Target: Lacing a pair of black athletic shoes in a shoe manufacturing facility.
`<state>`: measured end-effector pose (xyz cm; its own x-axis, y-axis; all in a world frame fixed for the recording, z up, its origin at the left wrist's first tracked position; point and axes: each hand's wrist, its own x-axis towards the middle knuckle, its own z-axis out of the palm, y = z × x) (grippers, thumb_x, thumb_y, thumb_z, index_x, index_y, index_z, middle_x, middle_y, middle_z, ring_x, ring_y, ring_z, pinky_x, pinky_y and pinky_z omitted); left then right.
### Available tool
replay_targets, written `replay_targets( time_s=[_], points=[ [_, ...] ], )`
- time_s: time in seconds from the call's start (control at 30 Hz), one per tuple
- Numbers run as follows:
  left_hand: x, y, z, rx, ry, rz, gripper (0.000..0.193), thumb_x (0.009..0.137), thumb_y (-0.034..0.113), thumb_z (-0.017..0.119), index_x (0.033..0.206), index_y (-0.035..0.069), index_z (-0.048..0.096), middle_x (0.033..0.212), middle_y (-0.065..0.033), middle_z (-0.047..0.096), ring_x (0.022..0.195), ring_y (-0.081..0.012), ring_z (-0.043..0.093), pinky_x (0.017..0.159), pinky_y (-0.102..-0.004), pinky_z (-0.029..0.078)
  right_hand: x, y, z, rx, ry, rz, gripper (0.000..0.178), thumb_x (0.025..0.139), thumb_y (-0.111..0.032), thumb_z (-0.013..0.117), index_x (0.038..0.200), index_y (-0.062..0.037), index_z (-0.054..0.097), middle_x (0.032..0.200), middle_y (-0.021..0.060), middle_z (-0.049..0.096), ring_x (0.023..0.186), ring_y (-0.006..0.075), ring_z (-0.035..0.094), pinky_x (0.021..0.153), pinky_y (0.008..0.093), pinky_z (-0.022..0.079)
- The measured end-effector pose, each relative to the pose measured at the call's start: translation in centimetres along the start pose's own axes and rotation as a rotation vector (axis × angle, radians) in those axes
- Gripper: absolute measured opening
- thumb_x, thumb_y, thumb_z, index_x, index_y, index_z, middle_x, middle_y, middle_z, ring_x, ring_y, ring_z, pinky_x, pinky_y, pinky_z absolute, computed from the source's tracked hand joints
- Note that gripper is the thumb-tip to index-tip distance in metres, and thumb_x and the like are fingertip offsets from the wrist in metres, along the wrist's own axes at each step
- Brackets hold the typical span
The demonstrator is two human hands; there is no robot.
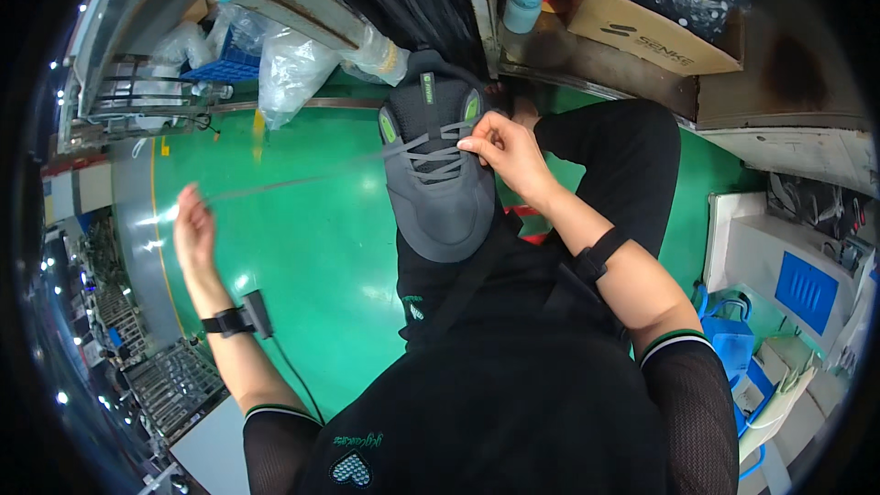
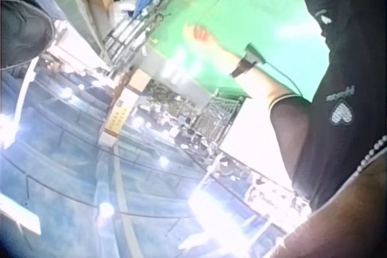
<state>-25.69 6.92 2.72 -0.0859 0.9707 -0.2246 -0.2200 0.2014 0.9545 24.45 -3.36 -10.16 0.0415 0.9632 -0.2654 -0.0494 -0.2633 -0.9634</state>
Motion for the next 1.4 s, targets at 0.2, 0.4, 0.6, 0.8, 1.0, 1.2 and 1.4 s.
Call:
replay_targets(
  time_s=[0.2, 0.4, 0.6, 0.8, 1.0, 1.2, 1.4],
  points=[
    [-2.5, -5.8, -7.8, 0.142, 0.419, 0.158, 0.021, 0.096, 0.008, 0.053, 0.113, -0.004, 0.059, 0.075, -0.0012, 0.058, 0.058, -0.0064, 0.048, 0.049, -0.0198, 0.039, -1.4, -1.5, 1.0, 0.105, -0.079, 0.009, 0.016, 0.086, -0.013, 0.071, 0.087, -0.0049, 0.057, 0.074, -0.0031, 0.057, 0.065, 0.0035, 0.052, 0.059, 0.0196, 0.042],
    [-6.3, -10.2, 17.2, 0.982, 0.0, 0.456, 0.014, 0.087, 0.013, 0.066, 0.101, 0.01, 0.068, 0.079, 0.0007, 0.066, 0.069, -0.0149, 0.056, 0.069, -0.0293, 0.04, 1.0, -4.5, -1.0, 0.357, 0.124, -0.045, 0.014, 0.096, -0.001, 0.051, 0.107, 0.004, 0.057, 0.095, 0.0087, 0.065, 0.083, 0.0125, 0.064, 0.075, 0.025, 0.053],
    [-7.1, -10.1, 24.9, 1.414, -0.112, 0.812, 0.004, 0.081, 0.017, 0.071, 0.083, 0.016, 0.068, 0.08, 0.0045, 0.063, 0.092, -0.021, 0.054, 0.085, -0.0392, 0.035, 0.4, -4.1, -0.5, 0.162, 0.104, 0.031, 0.012, 0.096, -0.007, 0.054, 0.1, 0.0025, 0.061, 0.081, 0.007, 0.065, 0.065, 0.0107, 0.063, 0.058, 0.0224, 0.05],
    [-7.4, -10.3, 26.5, 1.603, -0.087, 0.949, 0.005, 0.079, 0.014, 0.07, 0.08, 0.011, 0.066, 0.093, -0.0024, 0.06, 0.102, -0.0262, 0.052, 0.091, -0.0456, 0.035, 0.0, -6.0, -0.2, -0.282, 0.056, -0.013, 0.015, 0.094, -0.012, 0.059, 0.087, 0.0, 0.064, 0.066, -0.0017, 0.058, 0.058, 0.0053, 0.049, 0.055, 0.022, 0.04],
    [-5.2, -9.3, 26.8, 1.6, -0.304, 1.013, 0.01, 0.075, 0.012, 0.07, 0.081, 0.009, 0.064, 0.094, -0.004, 0.058, 0.104, -0.0274, 0.052, 0.093, -0.0461, 0.036, 0.3, -7.1, -0.9, -0.567, -0.024, -0.103, 0.014, 0.089, -0.013, 0.062, 0.084, 0.0004, 0.065, 0.065, 0.003, 0.061, 0.061, 0.0085, 0.055, 0.061, 0.0247, 0.044],
    [-0.7, -7.4, 26.1, 1.262, -0.886, 0.887, 0.031, 0.069, 0.015, 0.075, 0.096, 0.01, 0.062, 0.102, -0.0043, 0.056, 0.104, -0.029, 0.055, 0.089, -0.0423, 0.044, 2.2, -8.5, -1.6, -0.672, -0.224, -0.038, 0.011, 0.082, -0.011, 0.059, 0.077, -0.0024, 0.065, 0.065, 0.0121, 0.064, 0.059, 0.0254, 0.064, 0.062, 0.0345, 0.049],
    [1.9, -6.3, 26.2, 1.253, -1.183, 0.767, 0.028, 0.07, 0.015, 0.074, 0.092, 0.007, 0.059, 0.1, -0.0049, 0.057, 0.1, -0.0274, 0.056, 0.082, -0.0395, 0.047, 3.8, -9.6, -0.7, -1.274, -0.338, -0.838, 0.007, 0.07, -0.009, 0.063, 0.072, -0.0037, 0.058, 0.068, 0.0119, 0.062, 0.069, 0.0299, 0.065, 0.06, 0.0419, 0.051]
  ],
)
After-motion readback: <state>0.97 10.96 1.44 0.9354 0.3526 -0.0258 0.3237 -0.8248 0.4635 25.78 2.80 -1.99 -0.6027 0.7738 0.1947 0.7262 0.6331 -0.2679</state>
